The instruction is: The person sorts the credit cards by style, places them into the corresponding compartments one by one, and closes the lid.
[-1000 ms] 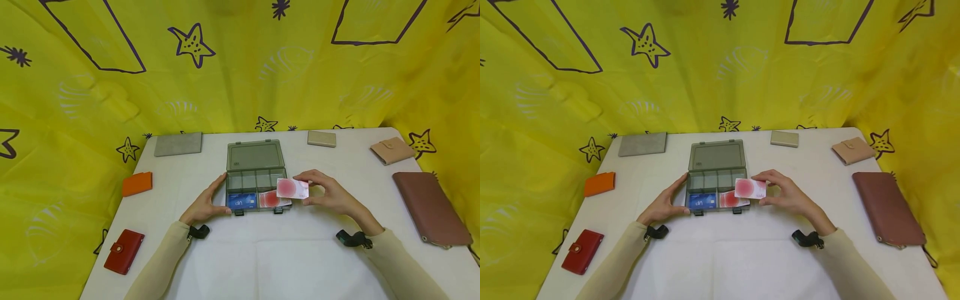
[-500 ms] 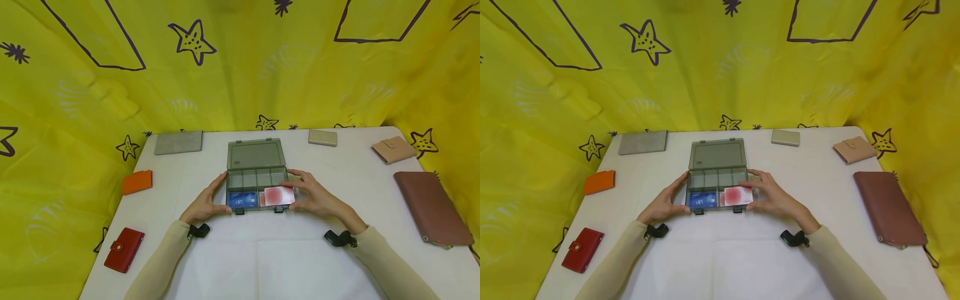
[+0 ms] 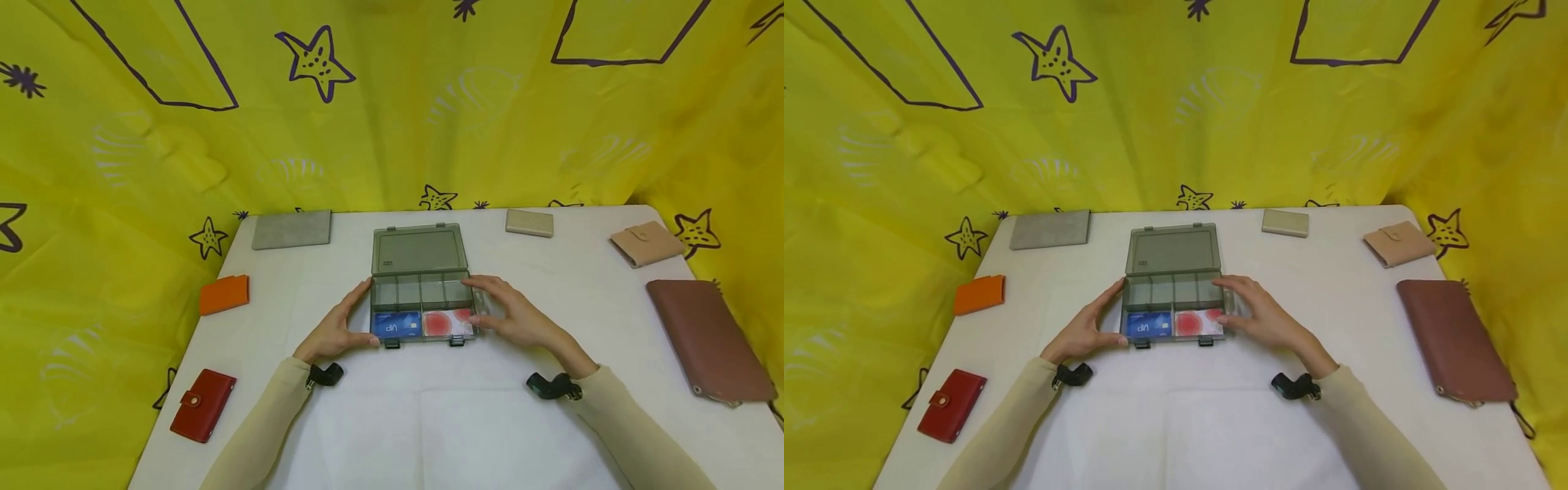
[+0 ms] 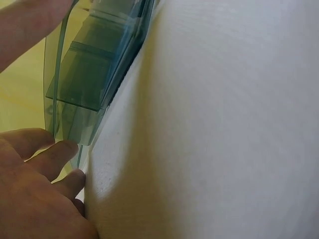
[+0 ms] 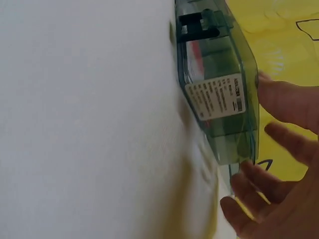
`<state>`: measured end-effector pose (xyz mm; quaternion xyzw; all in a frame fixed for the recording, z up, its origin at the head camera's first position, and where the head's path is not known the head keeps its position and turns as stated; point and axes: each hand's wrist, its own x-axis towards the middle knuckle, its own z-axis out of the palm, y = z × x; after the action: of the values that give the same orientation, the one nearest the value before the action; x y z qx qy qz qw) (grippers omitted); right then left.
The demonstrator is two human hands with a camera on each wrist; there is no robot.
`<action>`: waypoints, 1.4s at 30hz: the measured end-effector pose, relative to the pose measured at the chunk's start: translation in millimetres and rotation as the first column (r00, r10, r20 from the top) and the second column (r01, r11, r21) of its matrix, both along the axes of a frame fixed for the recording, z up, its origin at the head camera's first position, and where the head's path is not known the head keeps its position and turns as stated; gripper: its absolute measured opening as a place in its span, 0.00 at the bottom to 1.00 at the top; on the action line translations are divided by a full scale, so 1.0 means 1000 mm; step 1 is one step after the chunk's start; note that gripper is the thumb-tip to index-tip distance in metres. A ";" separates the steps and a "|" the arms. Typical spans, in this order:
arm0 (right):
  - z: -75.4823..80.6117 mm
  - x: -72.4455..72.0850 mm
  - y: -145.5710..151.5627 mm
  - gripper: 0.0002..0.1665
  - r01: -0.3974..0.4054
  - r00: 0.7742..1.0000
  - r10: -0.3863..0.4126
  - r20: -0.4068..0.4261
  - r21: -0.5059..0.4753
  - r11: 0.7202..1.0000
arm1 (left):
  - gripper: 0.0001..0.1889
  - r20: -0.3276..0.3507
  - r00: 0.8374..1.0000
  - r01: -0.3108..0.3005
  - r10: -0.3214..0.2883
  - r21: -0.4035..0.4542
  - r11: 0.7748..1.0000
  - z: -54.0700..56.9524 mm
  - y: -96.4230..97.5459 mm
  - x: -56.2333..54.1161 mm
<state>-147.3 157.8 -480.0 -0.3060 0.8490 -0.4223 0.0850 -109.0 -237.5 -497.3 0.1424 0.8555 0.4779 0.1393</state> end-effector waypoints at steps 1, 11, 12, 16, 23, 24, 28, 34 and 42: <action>0.000 0.000 -0.001 0.41 0.006 1.000 -0.006 0.012 0.005 1.000 | 0.63 -0.001 1.000 0.000 0.000 0.000 1.000 0.000 0.000 0.000; 0.004 -0.018 -0.007 0.48 0.078 0.989 -0.070 0.134 -0.053 0.996 | 0.63 -0.002 1.000 0.002 -0.002 0.009 1.000 0.000 0.000 0.000; 0.004 -0.024 -0.005 0.47 0.088 0.984 -0.074 0.163 -0.077 0.993 | 0.63 -0.003 1.000 0.003 -0.003 0.007 1.000 0.000 0.000 0.000; 0.001 -0.050 0.001 0.47 0.113 0.942 -0.047 0.333 -0.182 0.977 | 0.63 -0.001 1.000 0.000 0.000 0.004 1.000 0.000 -0.002 0.000; -0.011 -0.075 -0.001 0.52 0.113 0.834 0.108 0.540 -0.359 0.927 | 0.63 0.002 1.000 0.018 -0.018 0.041 0.999 -0.001 -0.003 0.000; -0.012 -0.075 -0.003 0.53 0.123 0.819 0.116 0.562 -0.370 0.921 | 0.63 0.001 1.000 0.026 -0.026 0.058 0.998 -0.001 -0.002 -0.001; -0.013 -0.072 -0.007 0.57 0.172 0.773 0.108 0.625 -0.371 0.913 | 0.62 0.002 0.999 0.047 -0.047 0.121 0.992 -0.001 -0.001 -0.002; -0.012 -0.066 -0.008 0.61 0.211 0.803 0.081 0.591 -0.409 0.888 | 0.60 0.008 0.998 0.061 -0.063 0.137 0.989 -0.002 -0.001 -0.003; -0.015 -0.057 -0.008 0.37 0.133 0.910 0.035 0.414 -0.369 0.920 | 0.34 0.167 0.983 -0.004 -0.075 0.428 0.904 -0.002 -0.009 -0.004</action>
<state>-204.7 149.9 -495.3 -0.1987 0.7184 -0.6393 0.1888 -112.9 -246.9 -499.2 0.1414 0.7114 0.6616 0.1901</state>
